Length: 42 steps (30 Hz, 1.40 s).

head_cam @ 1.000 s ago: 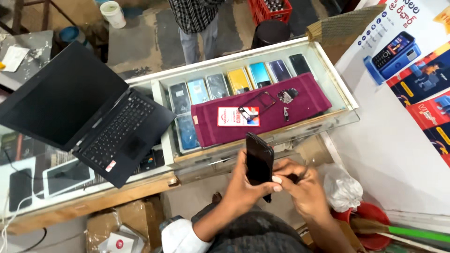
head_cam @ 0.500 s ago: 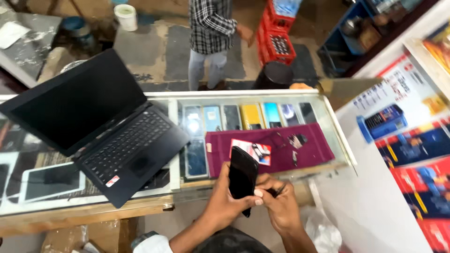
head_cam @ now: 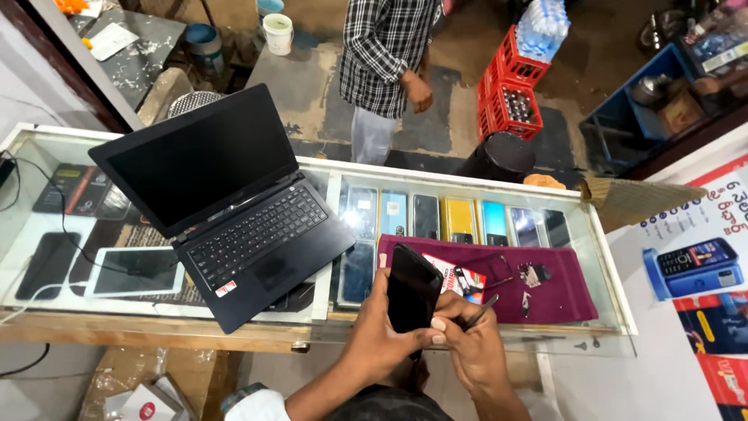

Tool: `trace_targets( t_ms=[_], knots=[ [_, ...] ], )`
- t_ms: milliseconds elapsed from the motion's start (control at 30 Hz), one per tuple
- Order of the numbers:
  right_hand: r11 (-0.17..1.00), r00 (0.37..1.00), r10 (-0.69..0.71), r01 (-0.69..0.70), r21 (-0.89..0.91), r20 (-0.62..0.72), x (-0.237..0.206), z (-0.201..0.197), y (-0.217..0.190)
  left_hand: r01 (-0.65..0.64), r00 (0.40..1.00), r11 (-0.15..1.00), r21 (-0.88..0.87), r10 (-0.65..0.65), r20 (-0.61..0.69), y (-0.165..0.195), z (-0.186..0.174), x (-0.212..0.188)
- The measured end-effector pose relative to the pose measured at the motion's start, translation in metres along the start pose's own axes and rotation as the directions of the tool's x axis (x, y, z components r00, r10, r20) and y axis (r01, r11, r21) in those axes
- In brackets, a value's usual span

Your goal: The person repairs a smartphone at a repair counter. They hold the opened phone, peel the back cover and battery assembly away from the frame, work on the internal ribbon cables and components with their fingers and a small tool, and periodically turn the phone over to view the screen side.

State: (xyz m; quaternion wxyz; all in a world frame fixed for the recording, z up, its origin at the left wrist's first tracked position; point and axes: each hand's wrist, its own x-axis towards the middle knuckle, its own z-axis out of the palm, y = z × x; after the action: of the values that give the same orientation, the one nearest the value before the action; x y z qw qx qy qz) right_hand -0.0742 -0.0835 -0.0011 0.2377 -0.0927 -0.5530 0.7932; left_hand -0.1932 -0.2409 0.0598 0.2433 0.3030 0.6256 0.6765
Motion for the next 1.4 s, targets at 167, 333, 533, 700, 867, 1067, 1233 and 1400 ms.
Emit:
trace_targets(
  t_ms=[167,333,533,700,867,1067,1233,1400],
  knots=[
    [0.994,0.998,0.015,-0.021,0.109,0.056,0.01,-0.012,-0.009,0.002,1.0,0.999,0.052,-0.001,-0.019,0.005,0.016,0.007],
    [0.992,0.995,0.056,-0.064,0.107,0.078,0.026,-0.045,-0.027,0.012,0.997,0.994,0.108,-0.004,-0.078,0.01,0.048,0.022],
    [0.989,0.992,-0.009,-0.01,0.148,0.126,0.051,-0.099,-0.042,-0.053,0.991,0.994,0.098,0.064,-0.116,0.008,0.096,0.05],
    [0.999,0.996,-0.032,0.033,-0.024,0.079,0.06,-0.139,-0.051,-0.036,0.96,0.967,0.251,0.103,-0.259,0.0,0.137,0.071],
    [0.989,0.998,-0.043,0.05,-0.142,0.054,0.064,-0.151,-0.057,-0.024,0.911,0.964,0.266,0.131,-0.392,-0.006,0.162,0.084],
    [0.844,0.971,-0.096,0.197,-0.499,0.22,0.063,-0.143,-0.053,0.011,0.869,0.974,0.224,0.102,-0.485,-0.012,0.164,0.085],
    [0.942,0.988,0.007,0.045,-0.332,0.155,0.073,-0.144,-0.044,0.136,0.887,0.975,0.178,-0.039,-0.46,-0.014,0.153,0.081],
    [0.969,0.953,0.238,-0.247,0.022,0.189,0.091,-0.154,-0.037,-0.119,0.979,0.94,-0.319,0.059,-0.193,-0.024,0.115,0.082]
  ],
)
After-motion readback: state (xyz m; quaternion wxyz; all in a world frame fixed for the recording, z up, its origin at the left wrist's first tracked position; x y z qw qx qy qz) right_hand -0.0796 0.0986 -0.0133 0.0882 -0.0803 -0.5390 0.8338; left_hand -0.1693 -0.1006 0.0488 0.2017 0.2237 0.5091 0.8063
